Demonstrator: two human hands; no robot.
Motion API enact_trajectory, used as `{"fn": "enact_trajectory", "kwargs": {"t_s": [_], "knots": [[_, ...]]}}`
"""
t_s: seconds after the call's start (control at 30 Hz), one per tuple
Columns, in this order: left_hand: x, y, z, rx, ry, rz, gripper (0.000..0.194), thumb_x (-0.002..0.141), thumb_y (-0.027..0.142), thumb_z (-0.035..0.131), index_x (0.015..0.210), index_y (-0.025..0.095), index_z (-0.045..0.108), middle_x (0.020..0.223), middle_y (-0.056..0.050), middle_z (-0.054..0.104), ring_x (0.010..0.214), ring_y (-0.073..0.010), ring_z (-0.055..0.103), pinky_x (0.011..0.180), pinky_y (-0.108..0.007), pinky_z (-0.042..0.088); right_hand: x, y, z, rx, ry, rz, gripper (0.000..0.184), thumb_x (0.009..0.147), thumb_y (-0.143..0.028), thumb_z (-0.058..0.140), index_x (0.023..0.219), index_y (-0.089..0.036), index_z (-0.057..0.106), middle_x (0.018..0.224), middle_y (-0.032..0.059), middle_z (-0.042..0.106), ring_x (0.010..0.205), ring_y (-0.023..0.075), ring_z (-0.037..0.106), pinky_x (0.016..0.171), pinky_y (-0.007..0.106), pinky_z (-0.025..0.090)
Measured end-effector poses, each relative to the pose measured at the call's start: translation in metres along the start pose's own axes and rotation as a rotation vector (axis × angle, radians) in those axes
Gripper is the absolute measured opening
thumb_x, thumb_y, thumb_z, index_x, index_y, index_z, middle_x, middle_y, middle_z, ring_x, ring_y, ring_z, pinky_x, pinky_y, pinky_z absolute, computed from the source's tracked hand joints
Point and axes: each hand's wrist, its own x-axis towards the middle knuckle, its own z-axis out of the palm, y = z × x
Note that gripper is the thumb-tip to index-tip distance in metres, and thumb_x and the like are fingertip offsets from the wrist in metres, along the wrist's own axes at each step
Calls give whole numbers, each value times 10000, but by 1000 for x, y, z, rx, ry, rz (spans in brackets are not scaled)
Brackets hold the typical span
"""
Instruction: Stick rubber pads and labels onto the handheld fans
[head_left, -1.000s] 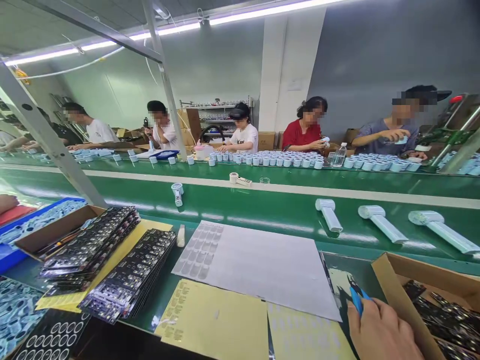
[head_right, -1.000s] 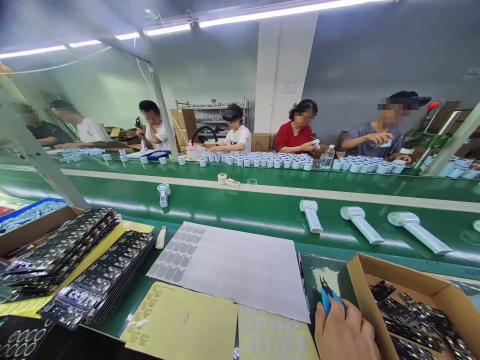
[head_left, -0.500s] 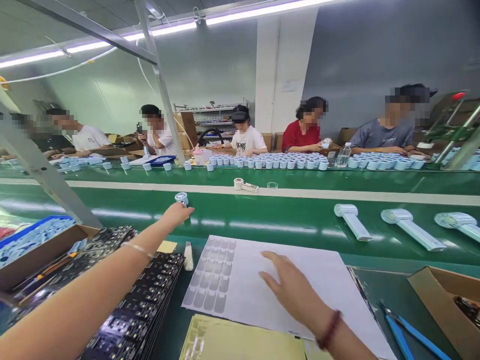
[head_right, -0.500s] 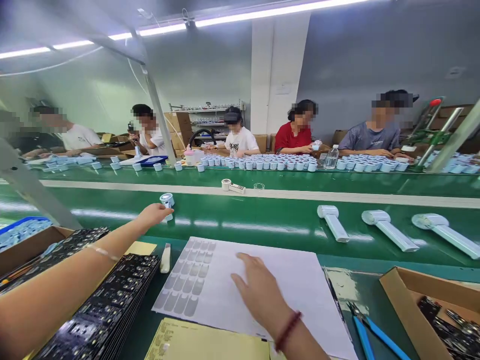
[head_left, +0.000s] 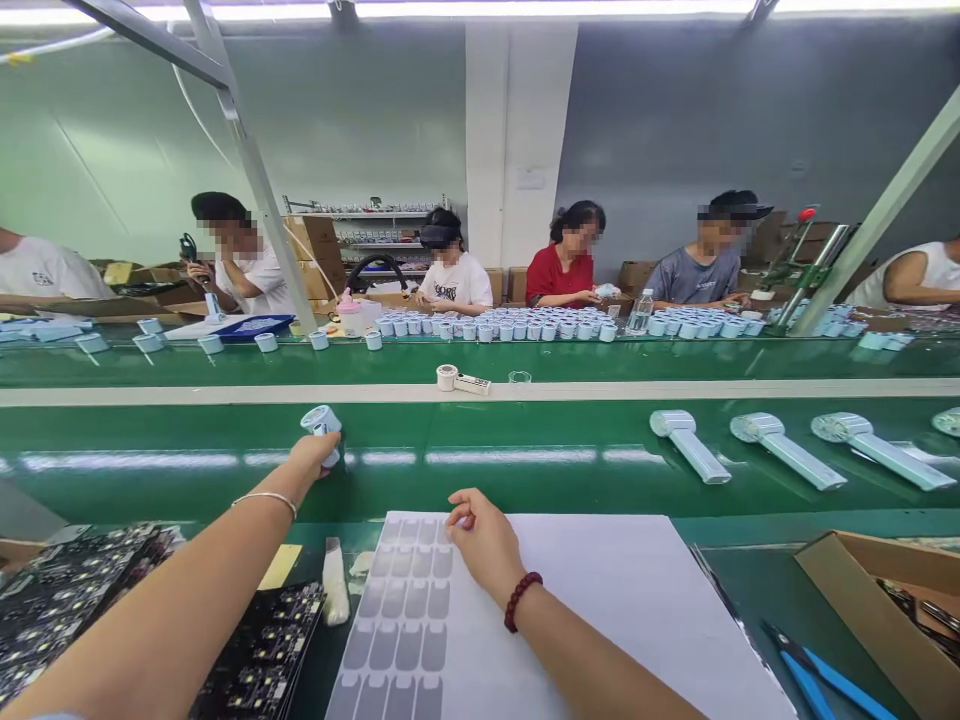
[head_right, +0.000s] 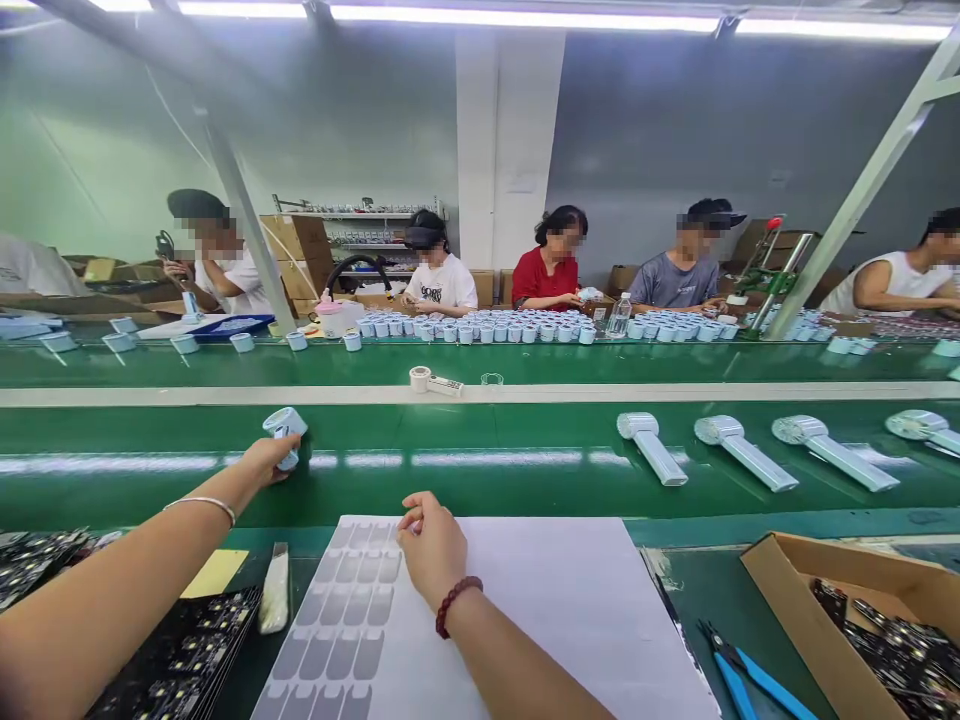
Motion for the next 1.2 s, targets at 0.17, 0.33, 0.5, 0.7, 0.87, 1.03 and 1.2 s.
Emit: {"fn": "enact_trajectory", "kwargs": {"t_s": [0.17, 0.33, 0.5, 0.7, 0.87, 1.03, 1.2], "knots": [[-48, 36, -9, -319, -147, -67, 232, 927, 285, 614, 1115, 150, 619, 980, -44, 657, 717, -128, 623, 596, -276, 548, 0, 4, 0, 93, 37, 13, 378, 808, -64, 643, 1131, -260, 624, 990, 12, 730, 1019, 236, 640, 898, 396, 491], [-161, 32, -49, -545, -314, 43, 270, 961, 297, 455, 936, 126, 662, 656, -43, 600, 444, -115, 484, 375, -225, 424, 8, -1, -5, 300, 10, 35, 133, 904, -228, 670, 1012, -158, 640, 851, 0, 674, 835, 191, 664, 831, 406, 531], [-251, -22, -71, -707, -313, -282, 306, 930, 242, 484, 974, 69, 732, 808, -169, 716, 593, -235, 677, 518, -337, 601, -27, -24, -41, 594, -47, -27, 302, 796, -291, 704, 1055, -204, 573, 804, -10, 695, 825, 188, 671, 727, 329, 560], [-282, -69, -46, -990, -248, -540, 156, 875, 26, 556, 953, 36, 691, 702, -108, 680, 487, -125, 634, 473, -206, 564, -138, -38, -80, 894, -210, -17, 513, 683, -324, 817, 1113, -233, 552, 720, -29, 691, 1007, 245, 695, 763, 326, 551], [-290, -75, -30, -1155, -278, -687, 118, 918, 43, 505, 889, 64, 618, 660, -46, 607, 428, -56, 567, 424, -130, 499, -191, -43, -66, 894, -283, 57, 470, 633, -196, 817, 1043, -226, 590, 678, -23, 714, 1187, 296, 648, 926, 385, 529], [-299, -77, -27, -1132, -292, -675, 133, 930, 81, 508, 833, 87, 599, 621, -36, 585, 439, -65, 575, 429, -140, 496, -197, -51, -59, 817, -266, 62, 416, 656, -179, 767, 1030, -228, 591, 690, -40, 710, 1034, 267, 716, 909, 376, 540], [-302, -79, -27, -1124, -345, -642, 158, 918, 94, 543, 772, 137, 586, 553, -4, 568, 428, -71, 554, 422, -152, 482, -195, -50, -58, 781, -294, 65, 431, 665, -184, 766, 1053, -237, 584, 697, -48, 716, 809, 220, 739, 808, 346, 569]]}}
